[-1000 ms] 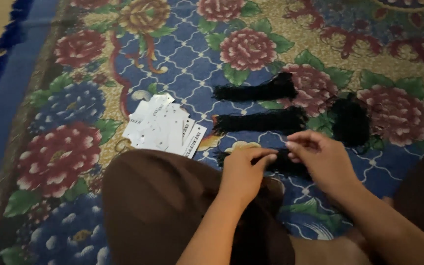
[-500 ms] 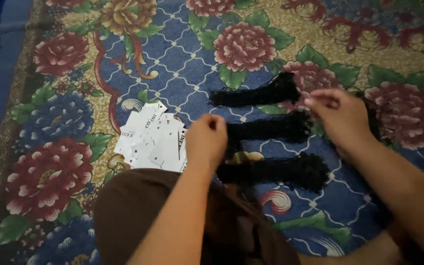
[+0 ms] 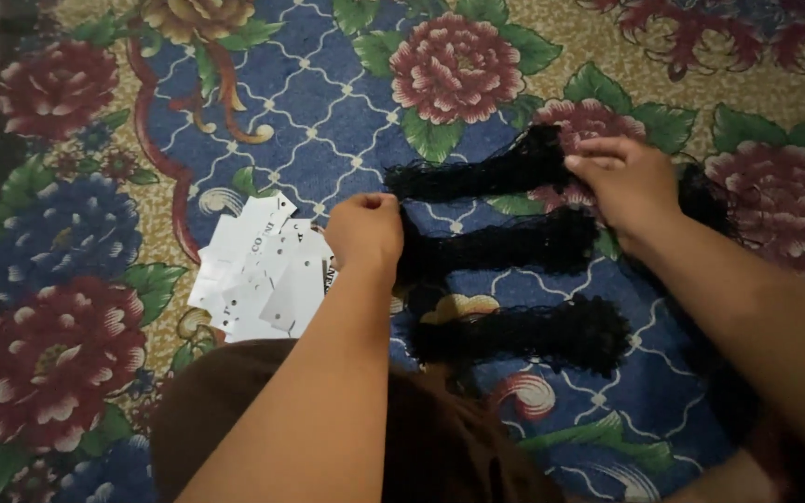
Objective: Attaching small white identification labels to black fringed fabric bundles while sitting on a rug.
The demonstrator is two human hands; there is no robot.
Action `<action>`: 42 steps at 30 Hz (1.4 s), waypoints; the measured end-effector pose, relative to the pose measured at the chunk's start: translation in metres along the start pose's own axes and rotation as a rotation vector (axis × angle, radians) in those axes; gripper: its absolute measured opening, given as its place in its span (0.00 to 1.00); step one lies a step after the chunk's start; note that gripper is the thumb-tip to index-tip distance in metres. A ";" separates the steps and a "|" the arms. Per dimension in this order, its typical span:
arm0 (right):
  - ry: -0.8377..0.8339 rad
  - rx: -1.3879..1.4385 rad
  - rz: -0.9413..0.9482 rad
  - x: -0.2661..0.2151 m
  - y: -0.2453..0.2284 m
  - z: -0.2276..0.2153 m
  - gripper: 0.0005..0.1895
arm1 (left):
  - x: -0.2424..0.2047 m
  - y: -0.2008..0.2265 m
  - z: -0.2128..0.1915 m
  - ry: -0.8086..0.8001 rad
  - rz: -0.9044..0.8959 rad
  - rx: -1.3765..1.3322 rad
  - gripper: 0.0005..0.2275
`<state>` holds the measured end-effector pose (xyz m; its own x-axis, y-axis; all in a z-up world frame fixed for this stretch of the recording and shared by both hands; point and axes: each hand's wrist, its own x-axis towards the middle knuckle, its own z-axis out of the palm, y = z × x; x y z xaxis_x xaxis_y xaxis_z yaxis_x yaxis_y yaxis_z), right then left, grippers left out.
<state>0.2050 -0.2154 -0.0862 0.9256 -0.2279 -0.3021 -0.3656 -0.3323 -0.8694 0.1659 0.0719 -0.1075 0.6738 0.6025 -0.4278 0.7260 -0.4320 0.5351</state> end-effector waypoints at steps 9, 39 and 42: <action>0.040 0.030 -0.041 0.017 0.022 0.005 0.22 | -0.021 0.022 -0.011 0.038 -0.150 -0.131 0.08; 0.009 -0.688 -0.235 -0.044 0.045 -0.123 0.16 | -0.150 -0.017 -0.079 -0.158 0.195 -0.616 0.15; 0.146 -0.363 -0.256 -0.073 -0.007 -0.126 0.18 | -0.151 -0.022 -0.080 -0.109 0.207 -0.613 0.15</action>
<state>0.1273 -0.3117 -0.0088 0.9766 -0.2144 -0.0153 -0.1621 -0.6877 -0.7076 0.0369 0.0441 0.0033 0.8245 0.4629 -0.3253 0.3915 -0.0516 0.9187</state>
